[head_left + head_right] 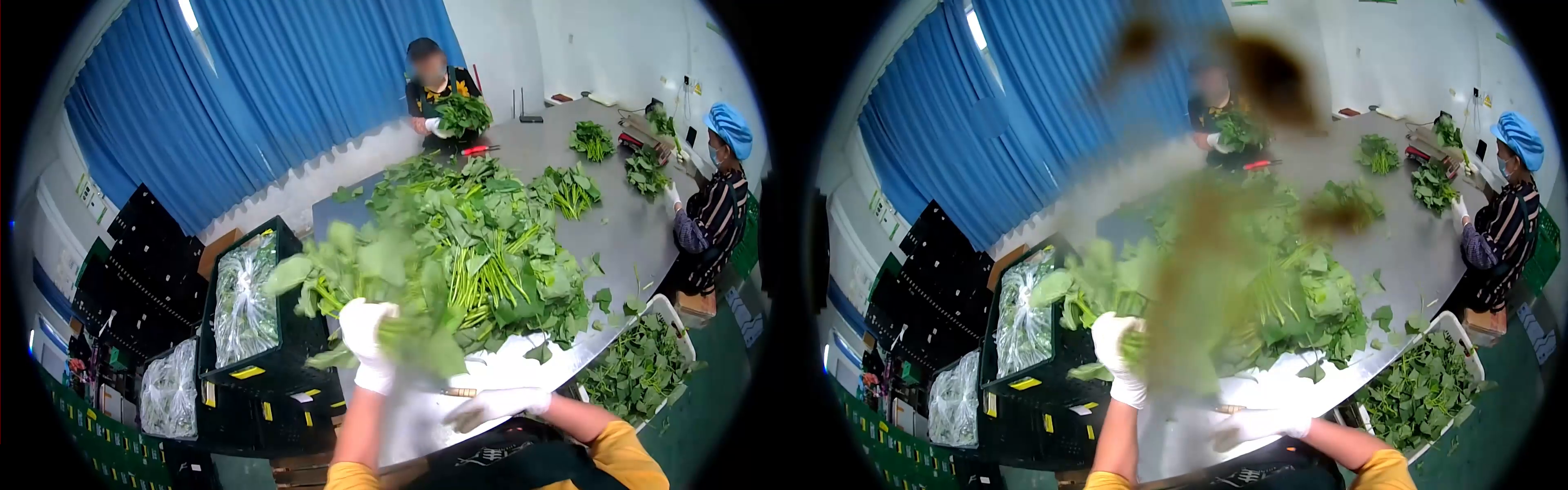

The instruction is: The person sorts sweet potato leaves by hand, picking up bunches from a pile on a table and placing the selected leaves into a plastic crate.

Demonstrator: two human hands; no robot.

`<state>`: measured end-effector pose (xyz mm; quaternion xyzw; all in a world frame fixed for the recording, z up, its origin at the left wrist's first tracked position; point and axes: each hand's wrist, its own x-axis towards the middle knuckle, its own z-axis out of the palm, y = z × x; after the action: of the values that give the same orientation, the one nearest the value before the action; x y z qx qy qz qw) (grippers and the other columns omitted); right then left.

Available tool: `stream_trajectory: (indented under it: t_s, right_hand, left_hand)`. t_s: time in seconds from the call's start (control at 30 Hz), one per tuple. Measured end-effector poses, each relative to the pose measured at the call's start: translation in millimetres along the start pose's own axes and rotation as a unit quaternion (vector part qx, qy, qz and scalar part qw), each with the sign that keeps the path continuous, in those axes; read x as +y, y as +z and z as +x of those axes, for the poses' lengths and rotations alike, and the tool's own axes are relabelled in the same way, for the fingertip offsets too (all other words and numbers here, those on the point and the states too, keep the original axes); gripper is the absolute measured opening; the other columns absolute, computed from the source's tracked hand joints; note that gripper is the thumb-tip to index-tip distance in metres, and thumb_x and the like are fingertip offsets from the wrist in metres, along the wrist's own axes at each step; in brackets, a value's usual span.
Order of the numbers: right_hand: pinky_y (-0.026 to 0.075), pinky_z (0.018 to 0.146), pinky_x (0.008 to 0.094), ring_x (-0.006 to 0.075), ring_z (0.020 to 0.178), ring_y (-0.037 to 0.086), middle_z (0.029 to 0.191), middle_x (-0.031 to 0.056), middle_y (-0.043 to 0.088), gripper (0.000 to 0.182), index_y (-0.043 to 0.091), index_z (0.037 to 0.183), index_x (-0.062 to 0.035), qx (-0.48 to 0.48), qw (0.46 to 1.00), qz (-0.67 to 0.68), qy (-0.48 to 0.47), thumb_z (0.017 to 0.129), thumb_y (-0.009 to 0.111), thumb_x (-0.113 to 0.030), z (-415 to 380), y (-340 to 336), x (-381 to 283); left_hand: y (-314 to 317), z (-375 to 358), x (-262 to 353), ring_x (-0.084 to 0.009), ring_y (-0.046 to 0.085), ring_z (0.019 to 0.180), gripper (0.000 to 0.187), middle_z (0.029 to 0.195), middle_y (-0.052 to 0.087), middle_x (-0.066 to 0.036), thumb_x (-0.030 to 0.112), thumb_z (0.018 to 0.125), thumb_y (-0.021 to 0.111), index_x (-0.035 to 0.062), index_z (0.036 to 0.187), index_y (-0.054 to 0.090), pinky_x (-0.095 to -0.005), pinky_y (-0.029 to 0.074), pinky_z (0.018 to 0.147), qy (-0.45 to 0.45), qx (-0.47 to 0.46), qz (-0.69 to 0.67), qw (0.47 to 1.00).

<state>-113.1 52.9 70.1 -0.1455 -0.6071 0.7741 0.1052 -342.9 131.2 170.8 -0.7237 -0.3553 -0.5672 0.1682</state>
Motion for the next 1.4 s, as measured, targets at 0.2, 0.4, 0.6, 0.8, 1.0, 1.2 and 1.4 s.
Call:
stream_trajectory:
  t_s: [0.2,0.4,0.6,0.8,1.0,1.2,1.4]
  right_hand:
    - [0.047,0.089,0.0271,0.0151,0.100,0.060,0.111,0.0149,0.064,0.066,0.037,0.138,0.0014,0.336,0.932,-0.131,-0.023,0.085,0.066,-0.024,-61.3,-66.9,-120.9]
    - [0.047,0.074,0.0329,0.0187,0.086,0.057,0.094,0.0130,0.062,0.047,0.060,0.095,0.0020,0.346,0.921,-0.180,0.007,0.068,0.081,-0.030,-53.3,-66.0,-144.5]
    - [0.048,0.079,0.0339,0.0193,0.090,0.058,0.099,0.0124,0.061,0.041,0.057,0.102,0.0035,0.428,0.885,-0.184,-0.009,0.070,0.074,-0.015,-90.9,-111.3,-107.3]
    - [0.049,0.074,0.0286,0.0143,0.082,0.059,0.101,0.0111,0.064,0.053,0.053,0.121,0.0041,0.514,0.833,-0.178,-0.104,0.072,0.065,-0.012,-143.4,-180.7,-112.4]
    - [0.046,0.077,0.0254,0.0114,0.086,0.055,0.099,0.0043,0.063,0.043,0.055,0.116,0.0006,0.663,0.679,-0.207,-0.236,0.076,0.066,-0.006,-201.2,-321.0,-112.1]
    - [0.049,0.075,0.0349,0.0268,0.083,0.064,0.096,0.0143,0.067,0.039,0.056,0.114,-0.0025,0.857,0.420,-0.266,-0.136,0.078,0.066,-0.013,-256.3,-518.8,-47.5]
    - [0.051,0.080,0.0416,0.0337,0.093,0.064,0.104,0.0188,0.064,0.051,0.053,0.121,-0.0073,0.721,0.487,-0.299,0.392,0.078,0.070,-0.028,-300.2,-607.6,104.8]
  left_hand:
    - [59.5,23.9,29.2,-0.0201,0.052,0.073,0.057,0.075,0.050,-0.005,0.008,0.078,0.051,-0.0066,0.132,0.041,-0.0354,0.044,0.087,0.234,-0.416,0.063,0.877]
    - [120.5,46.7,77.4,-0.0183,0.051,0.070,0.066,0.071,0.051,-0.003,0.012,0.079,0.052,-0.0063,0.139,0.033,-0.0311,0.043,0.076,0.295,-0.428,0.061,0.852]
    - [182.9,58.0,113.9,-0.0181,0.051,0.069,0.068,0.068,0.048,-0.002,0.011,0.078,0.052,-0.0003,0.142,0.030,-0.0358,0.042,0.091,0.351,-0.453,0.132,0.809]
    - [192.5,108.7,139.7,-0.0345,0.041,0.126,0.062,0.135,0.043,-0.018,0.013,0.080,0.051,0.0066,0.139,0.037,-0.0433,0.030,0.107,0.238,-0.334,0.066,0.910]
    - [150.7,68.2,116.5,-0.0241,0.056,0.105,0.033,0.114,0.059,-0.009,0.016,0.080,0.056,0.0122,0.113,0.061,-0.0361,0.043,0.093,0.207,-0.266,0.146,0.930]
    - [103.3,-3.8,92.4,-0.0384,0.054,0.109,0.048,0.118,0.056,-0.022,0.007,0.076,0.064,0.0005,0.122,0.054,-0.0467,0.043,0.093,-0.059,-0.423,0.201,0.881]
    - [72.6,-83.6,101.2,-0.0379,0.051,0.110,0.044,0.124,0.053,-0.021,0.015,0.084,0.058,0.0024,0.125,0.051,-0.0460,0.040,0.095,-0.199,-0.489,0.263,0.808]
